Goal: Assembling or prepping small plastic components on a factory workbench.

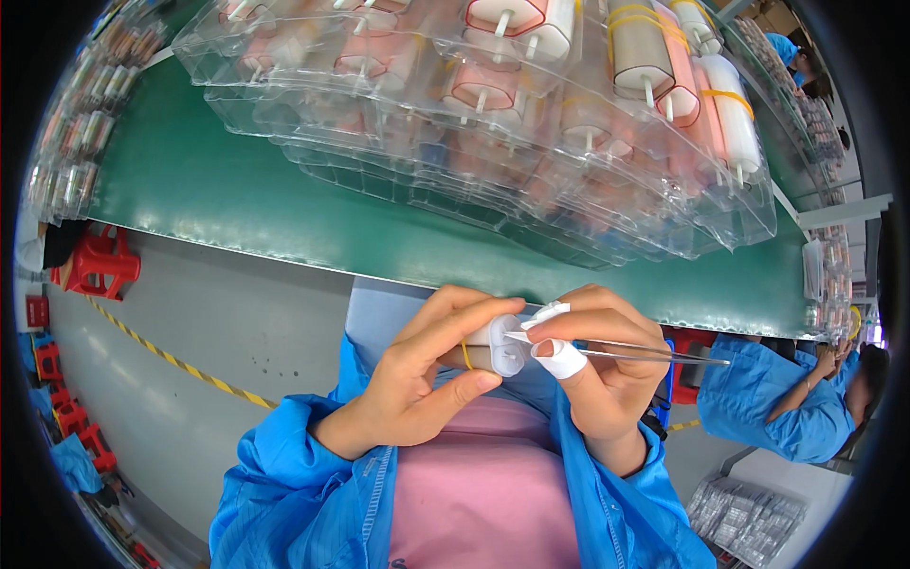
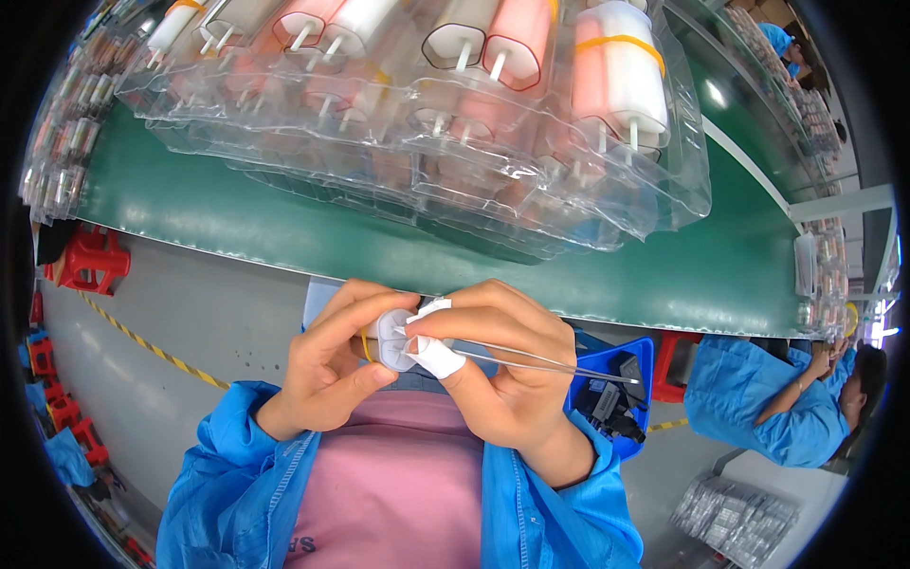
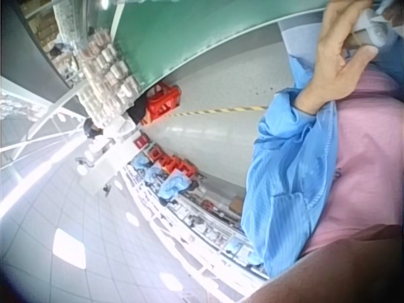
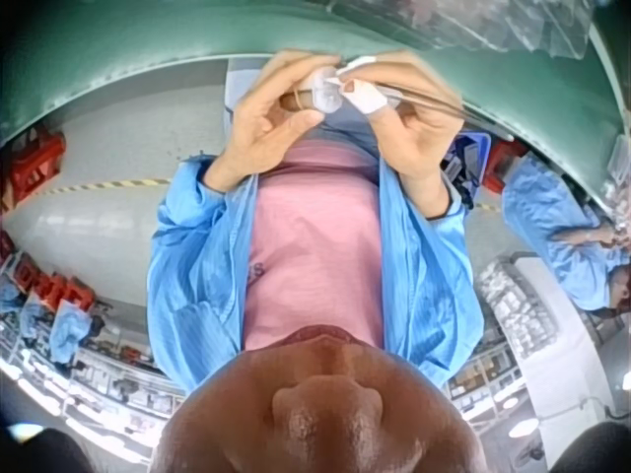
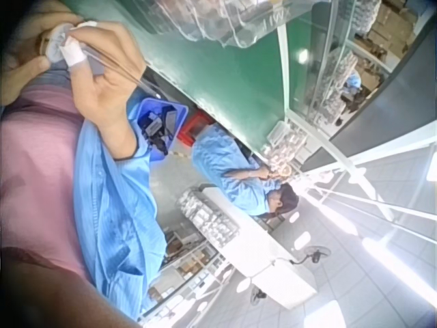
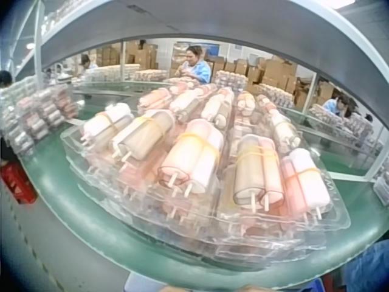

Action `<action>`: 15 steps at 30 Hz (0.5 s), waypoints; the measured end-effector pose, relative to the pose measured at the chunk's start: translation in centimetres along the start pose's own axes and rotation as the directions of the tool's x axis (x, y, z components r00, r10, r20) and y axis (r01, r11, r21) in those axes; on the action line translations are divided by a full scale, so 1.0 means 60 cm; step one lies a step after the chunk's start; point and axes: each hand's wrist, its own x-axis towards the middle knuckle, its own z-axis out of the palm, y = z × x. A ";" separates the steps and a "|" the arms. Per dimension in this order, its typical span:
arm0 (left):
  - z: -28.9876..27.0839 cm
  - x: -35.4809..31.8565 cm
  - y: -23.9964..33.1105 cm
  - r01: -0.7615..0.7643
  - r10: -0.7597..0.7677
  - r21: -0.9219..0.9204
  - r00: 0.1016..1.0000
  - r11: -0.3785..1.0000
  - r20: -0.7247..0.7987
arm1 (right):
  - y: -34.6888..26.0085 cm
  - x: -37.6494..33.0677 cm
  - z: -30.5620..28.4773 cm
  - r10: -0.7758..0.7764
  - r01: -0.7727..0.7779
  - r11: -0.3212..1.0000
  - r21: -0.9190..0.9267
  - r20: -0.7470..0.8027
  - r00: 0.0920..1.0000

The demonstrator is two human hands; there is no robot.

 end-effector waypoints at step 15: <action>-0.005 0.002 0.005 -0.018 0.019 0.357 1.000 0.934 0.002 | -0.017 0.018 -0.001 -0.047 0.071 0.975 -0.211 0.116 0.992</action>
